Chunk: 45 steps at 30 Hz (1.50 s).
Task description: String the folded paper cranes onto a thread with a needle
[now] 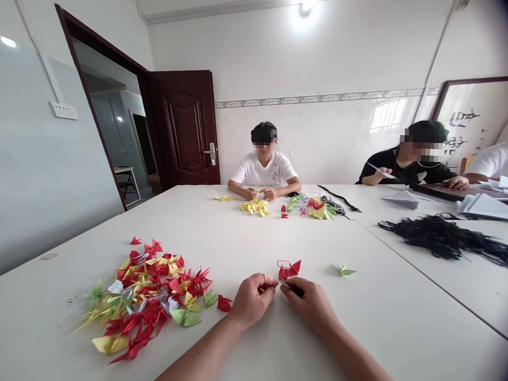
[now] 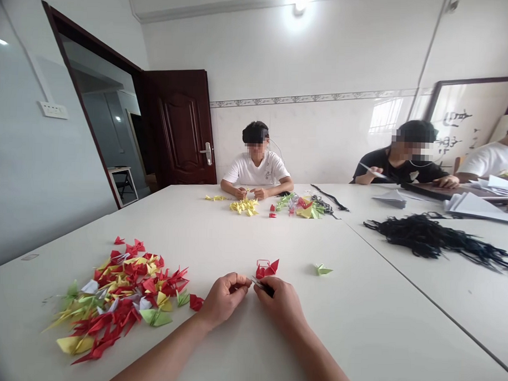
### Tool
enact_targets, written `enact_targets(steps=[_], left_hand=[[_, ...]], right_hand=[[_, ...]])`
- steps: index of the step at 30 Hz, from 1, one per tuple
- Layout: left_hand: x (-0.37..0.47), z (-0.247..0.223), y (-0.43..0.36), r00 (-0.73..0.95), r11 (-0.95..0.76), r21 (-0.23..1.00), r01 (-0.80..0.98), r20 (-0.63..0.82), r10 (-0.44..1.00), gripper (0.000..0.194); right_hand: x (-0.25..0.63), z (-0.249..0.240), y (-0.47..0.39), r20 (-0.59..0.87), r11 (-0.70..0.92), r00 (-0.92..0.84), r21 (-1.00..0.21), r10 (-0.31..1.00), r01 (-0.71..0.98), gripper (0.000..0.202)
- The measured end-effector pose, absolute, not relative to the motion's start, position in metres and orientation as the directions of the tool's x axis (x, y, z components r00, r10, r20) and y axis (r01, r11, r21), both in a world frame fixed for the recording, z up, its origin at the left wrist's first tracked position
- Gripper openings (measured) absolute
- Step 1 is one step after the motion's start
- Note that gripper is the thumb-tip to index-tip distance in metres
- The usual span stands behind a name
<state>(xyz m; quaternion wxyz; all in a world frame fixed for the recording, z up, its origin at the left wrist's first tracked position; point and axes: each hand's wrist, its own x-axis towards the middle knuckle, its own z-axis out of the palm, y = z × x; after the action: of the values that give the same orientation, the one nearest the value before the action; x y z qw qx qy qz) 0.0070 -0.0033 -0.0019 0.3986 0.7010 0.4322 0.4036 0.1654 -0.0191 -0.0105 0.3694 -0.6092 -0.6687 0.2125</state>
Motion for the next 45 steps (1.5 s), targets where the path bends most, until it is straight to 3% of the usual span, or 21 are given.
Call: enact_targets(steps=[28, 45], left_hand=[[0.0070, 0.0050, -0.0042, 0.346, -0.304, 0.899, 0.314, 0.190, 0.919, 0.025], [0.0071, -0.0016, -0.0021, 0.366, -0.369, 0.878, 0.304, 0.250, 0.896, 0.025]], right_hand=[[0.1645, -0.0123, -0.0167, 0.266, 0.189, 0.029, -0.752, 0.964, 0.631, 0.023], [0.1636, -0.0094, -0.0218, 0.250, 0.178, 0.007, -0.708, 0.968, 0.683, 0.023]])
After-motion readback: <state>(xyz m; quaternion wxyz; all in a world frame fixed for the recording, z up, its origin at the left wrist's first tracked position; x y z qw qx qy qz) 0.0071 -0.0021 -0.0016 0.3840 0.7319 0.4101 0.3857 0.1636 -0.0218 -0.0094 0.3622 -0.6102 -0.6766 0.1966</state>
